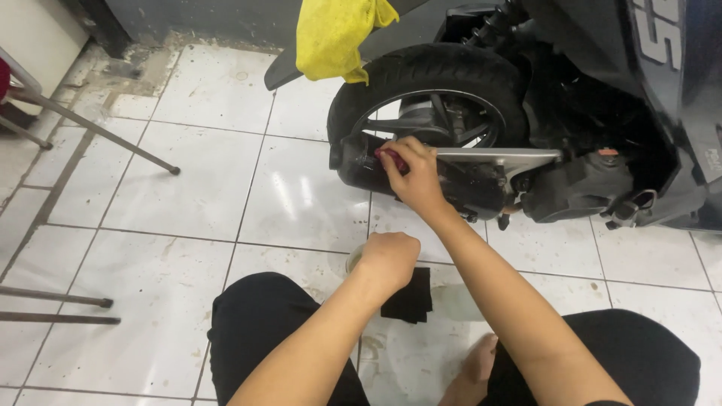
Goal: The person cleans the exhaust pipe of a motorcycle using a spray bottle and a cloth. They spray the exhaust pipe with a liquid and then wipe it down with a dark cloth, repeating the process to remove dirt.
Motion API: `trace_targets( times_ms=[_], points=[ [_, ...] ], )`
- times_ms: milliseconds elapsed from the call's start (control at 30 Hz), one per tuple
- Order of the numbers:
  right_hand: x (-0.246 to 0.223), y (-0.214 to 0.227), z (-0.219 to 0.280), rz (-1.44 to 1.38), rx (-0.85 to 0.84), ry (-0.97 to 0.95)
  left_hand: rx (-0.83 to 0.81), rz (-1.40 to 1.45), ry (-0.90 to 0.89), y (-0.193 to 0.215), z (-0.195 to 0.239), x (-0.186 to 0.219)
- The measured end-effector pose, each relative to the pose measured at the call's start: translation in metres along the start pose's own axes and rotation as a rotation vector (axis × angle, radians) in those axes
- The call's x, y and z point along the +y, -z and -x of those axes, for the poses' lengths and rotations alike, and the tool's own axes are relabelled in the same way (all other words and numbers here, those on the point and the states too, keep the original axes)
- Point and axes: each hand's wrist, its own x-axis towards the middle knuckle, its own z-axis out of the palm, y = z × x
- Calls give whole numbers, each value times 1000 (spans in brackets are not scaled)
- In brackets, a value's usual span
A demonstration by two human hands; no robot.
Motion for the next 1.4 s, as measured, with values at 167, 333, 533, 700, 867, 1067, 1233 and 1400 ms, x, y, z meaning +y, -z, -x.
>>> trace_targets(
  times_ms=[167,333,533,700,867,1067,1233,1400],
  points=[
    [11,-12,-8,-34,-6,-11,-59,96,27,20,17,4],
    [23,2,-3,-2,-72,5,-105,87,11,44,33,16],
    [22,-7,-4,-103,-21,-104,-146,135,28,33,34,12],
    [63,6,-3,-49,-60,-48,-171,118,56,42,33,13],
    [33,9,-2,-63,-57,-22,-200,92,64,33,27,15],
    [68,22,0,-115,-83,22,-198,108,75,38,30,19],
    [43,17,4,-148,-81,5,-187,34,58,29,22,15],
    [70,20,10,-148,-108,11,-178,92,94,37,29,23]
  ],
)
